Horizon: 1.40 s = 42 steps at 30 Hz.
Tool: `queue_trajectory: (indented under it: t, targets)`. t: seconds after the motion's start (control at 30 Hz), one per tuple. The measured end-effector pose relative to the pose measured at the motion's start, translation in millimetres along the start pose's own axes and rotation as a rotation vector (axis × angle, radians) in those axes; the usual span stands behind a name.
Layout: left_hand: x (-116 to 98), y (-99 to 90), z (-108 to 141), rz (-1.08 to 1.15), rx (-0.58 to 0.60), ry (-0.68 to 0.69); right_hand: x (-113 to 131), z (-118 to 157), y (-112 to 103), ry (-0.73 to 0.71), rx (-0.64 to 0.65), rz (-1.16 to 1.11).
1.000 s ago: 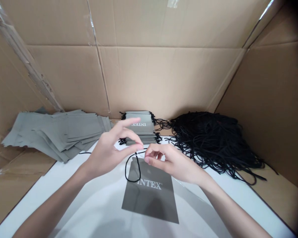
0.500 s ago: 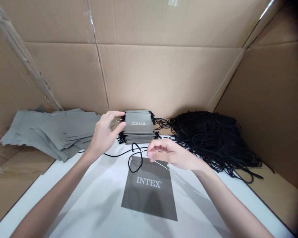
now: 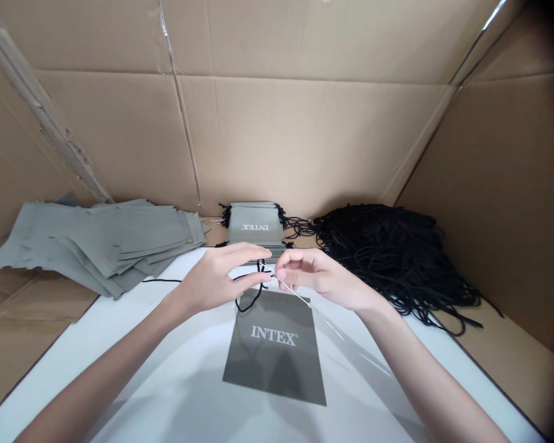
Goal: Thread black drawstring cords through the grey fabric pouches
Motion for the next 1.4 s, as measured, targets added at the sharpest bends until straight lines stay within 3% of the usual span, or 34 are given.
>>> queue_trajectory:
  t: [0.2,0.53,0.7,0.8,1.07,1.27,1.4]
  targets:
    - [8,4.6,1,0.004,0.048,-0.156,0,0,0,-0.051,0.010,0.053]
    - [13,3.5,2,-0.131,0.102,-0.111,-8,0,13,-0.005,0.022,0.078]
    - [12,4.7,3,-0.158,0.117,-0.185,-10,-2,19,-0.099,-0.071,0.119]
    - [17,7.3,4,-0.081,0.131,-0.315,-14,-4,23,-0.123,-0.125,0.128]
    - [27,14.0,8,0.255,0.076,-0.641,-16,-8,24,-0.100,-0.266,-0.102]
    - [27,17.9,10,0.513,0.087,-0.740,-7,-4,26,-0.154,-0.268,-0.199]
    - [26,17.3,10,0.544,0.113,-0.763,-5,-3,22,-0.199,-0.271,-0.230]
Point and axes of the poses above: each hand's wrist, its own z-axis away from the middle knuckle, its own y-axis out of the palm, x = y × z, the point moved 7 cm from there along -z, towards the middle knuckle, and after that the axes turned 13 degrees about -x, right-handed, at the moved point
